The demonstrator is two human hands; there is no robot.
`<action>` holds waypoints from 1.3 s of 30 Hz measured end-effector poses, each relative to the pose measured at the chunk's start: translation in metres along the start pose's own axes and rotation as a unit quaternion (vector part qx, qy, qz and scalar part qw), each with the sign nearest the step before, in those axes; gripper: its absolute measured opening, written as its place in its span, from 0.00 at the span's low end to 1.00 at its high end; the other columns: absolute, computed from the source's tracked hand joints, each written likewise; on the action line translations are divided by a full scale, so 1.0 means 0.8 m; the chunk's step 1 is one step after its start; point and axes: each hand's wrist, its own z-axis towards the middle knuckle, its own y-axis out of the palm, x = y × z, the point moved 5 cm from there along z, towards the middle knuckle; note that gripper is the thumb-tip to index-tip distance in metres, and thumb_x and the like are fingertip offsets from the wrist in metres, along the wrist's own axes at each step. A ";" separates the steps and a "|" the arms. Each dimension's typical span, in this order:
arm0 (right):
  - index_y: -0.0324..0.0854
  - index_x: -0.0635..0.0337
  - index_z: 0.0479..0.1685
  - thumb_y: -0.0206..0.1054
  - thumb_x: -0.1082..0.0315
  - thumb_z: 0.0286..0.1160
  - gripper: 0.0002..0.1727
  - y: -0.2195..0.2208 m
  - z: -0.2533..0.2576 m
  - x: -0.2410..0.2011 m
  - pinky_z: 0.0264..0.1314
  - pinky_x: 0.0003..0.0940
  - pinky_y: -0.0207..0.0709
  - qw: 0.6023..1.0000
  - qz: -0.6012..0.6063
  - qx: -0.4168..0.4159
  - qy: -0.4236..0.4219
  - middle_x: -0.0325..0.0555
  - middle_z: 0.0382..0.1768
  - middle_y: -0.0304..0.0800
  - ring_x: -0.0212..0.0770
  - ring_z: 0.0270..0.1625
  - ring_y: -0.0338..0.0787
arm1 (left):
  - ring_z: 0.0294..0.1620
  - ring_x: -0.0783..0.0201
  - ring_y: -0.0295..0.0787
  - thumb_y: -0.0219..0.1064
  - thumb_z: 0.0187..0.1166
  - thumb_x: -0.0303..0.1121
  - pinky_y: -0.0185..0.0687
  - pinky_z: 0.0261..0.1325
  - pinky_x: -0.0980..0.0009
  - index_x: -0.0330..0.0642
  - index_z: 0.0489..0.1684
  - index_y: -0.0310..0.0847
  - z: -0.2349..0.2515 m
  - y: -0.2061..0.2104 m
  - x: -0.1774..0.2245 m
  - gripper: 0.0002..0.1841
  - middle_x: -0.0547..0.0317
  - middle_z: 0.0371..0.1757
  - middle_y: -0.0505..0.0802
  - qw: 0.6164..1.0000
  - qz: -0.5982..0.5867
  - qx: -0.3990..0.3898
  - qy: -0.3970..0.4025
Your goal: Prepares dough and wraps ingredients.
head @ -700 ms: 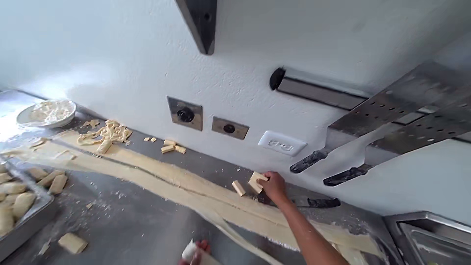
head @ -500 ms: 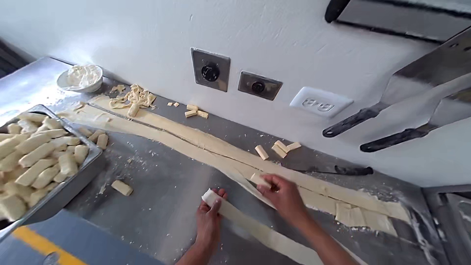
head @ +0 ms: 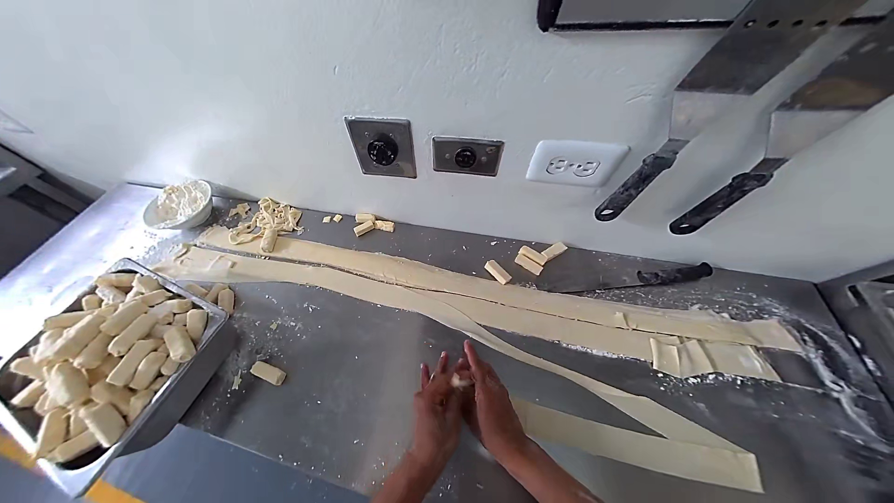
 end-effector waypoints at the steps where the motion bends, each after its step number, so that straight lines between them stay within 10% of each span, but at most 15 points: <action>1: 0.62 0.81 0.83 0.66 0.81 0.67 0.38 -0.006 -0.004 0.005 0.68 0.47 0.82 1.000 -0.011 0.014 0.004 0.59 0.52 0.93 0.57 0.56 0.92 | 0.81 0.35 0.75 0.63 0.76 0.32 0.45 0.87 0.29 0.35 0.44 0.95 -0.005 0.010 -0.001 0.14 0.43 0.66 0.92 0.995 0.081 -0.039 0.049; 4: 0.61 0.81 0.83 0.77 0.76 0.56 0.47 -0.036 -0.018 0.022 0.66 0.51 0.82 0.999 -0.039 0.013 0.006 0.59 0.53 0.92 0.58 0.56 0.90 | 0.81 0.28 0.71 0.64 0.78 0.41 0.45 0.80 0.20 0.43 0.39 0.98 -0.008 0.025 -0.007 0.15 0.42 0.73 0.87 0.968 0.216 -0.081 0.097; 9: 0.57 0.72 0.89 0.73 0.76 0.69 0.44 -0.032 0.020 0.014 0.81 0.42 0.74 0.972 0.118 -0.202 0.028 0.60 0.72 0.84 0.51 0.75 0.84 | 0.65 0.42 0.91 0.71 0.67 0.22 0.80 0.73 0.47 0.26 0.43 0.90 0.004 -0.012 0.018 0.10 0.39 0.57 0.94 0.983 0.143 0.005 0.113; 14: 0.82 0.68 0.59 0.66 0.65 0.85 0.14 0.018 0.075 -0.007 0.49 0.38 0.86 0.824 0.202 -0.501 0.171 0.48 0.42 0.92 0.37 0.38 0.92 | 0.55 0.46 0.94 0.77 0.62 0.23 0.89 0.59 0.58 0.20 0.45 0.79 0.026 -0.084 0.030 0.18 0.32 0.53 0.92 0.971 0.186 0.081 0.131; 18: 0.86 0.72 0.49 0.69 0.59 0.83 0.18 -0.023 0.071 0.025 0.51 0.51 0.78 0.835 0.044 -0.528 0.148 0.59 0.37 0.88 0.48 0.38 0.85 | 0.53 0.35 0.90 0.77 0.70 0.33 0.85 0.60 0.47 0.28 0.36 0.89 0.018 -0.108 -0.020 0.13 0.33 0.48 0.92 0.948 0.305 0.006 0.093; 24: 0.84 0.66 0.40 0.65 0.60 0.86 0.15 -0.083 -0.016 0.030 0.40 0.36 0.86 0.786 0.100 -0.556 0.250 0.46 0.33 0.94 0.37 0.30 0.92 | 0.44 0.46 0.94 0.66 0.74 0.27 0.90 0.54 0.56 0.31 0.43 0.93 -0.002 -0.120 -0.023 0.11 0.43 0.41 0.94 0.935 0.320 -0.025 0.151; 28: 0.84 0.61 0.38 0.65 0.62 0.86 0.12 -0.093 -0.052 0.022 0.36 0.29 0.87 0.794 0.197 -0.509 0.267 0.39 0.31 0.95 0.32 0.28 0.93 | 0.69 0.29 0.85 0.67 0.72 0.26 0.71 0.76 0.34 0.18 0.58 0.84 -0.008 -0.115 -0.033 0.20 0.30 0.64 0.90 0.951 0.284 -0.025 0.120; 32: 0.85 0.62 0.40 0.65 0.63 0.86 0.11 -0.090 -0.085 0.014 0.40 0.30 0.87 0.792 0.241 -0.493 0.267 0.40 0.33 0.96 0.33 0.31 0.93 | 0.60 0.38 0.93 0.67 0.70 0.21 0.84 0.70 0.46 0.25 0.45 0.93 -0.016 -0.102 -0.027 0.11 0.36 0.54 0.95 0.951 0.266 -0.018 0.157; 39: 0.85 0.67 0.41 0.64 0.61 0.87 0.15 -0.067 -0.118 -0.010 0.44 0.34 0.83 0.807 0.232 -0.500 0.213 0.46 0.35 0.93 0.35 0.34 0.90 | 0.62 0.38 0.92 0.62 0.75 0.21 0.83 0.70 0.45 0.22 0.55 0.88 -0.024 -0.103 -0.014 0.15 0.35 0.59 0.93 0.943 0.283 -0.093 0.147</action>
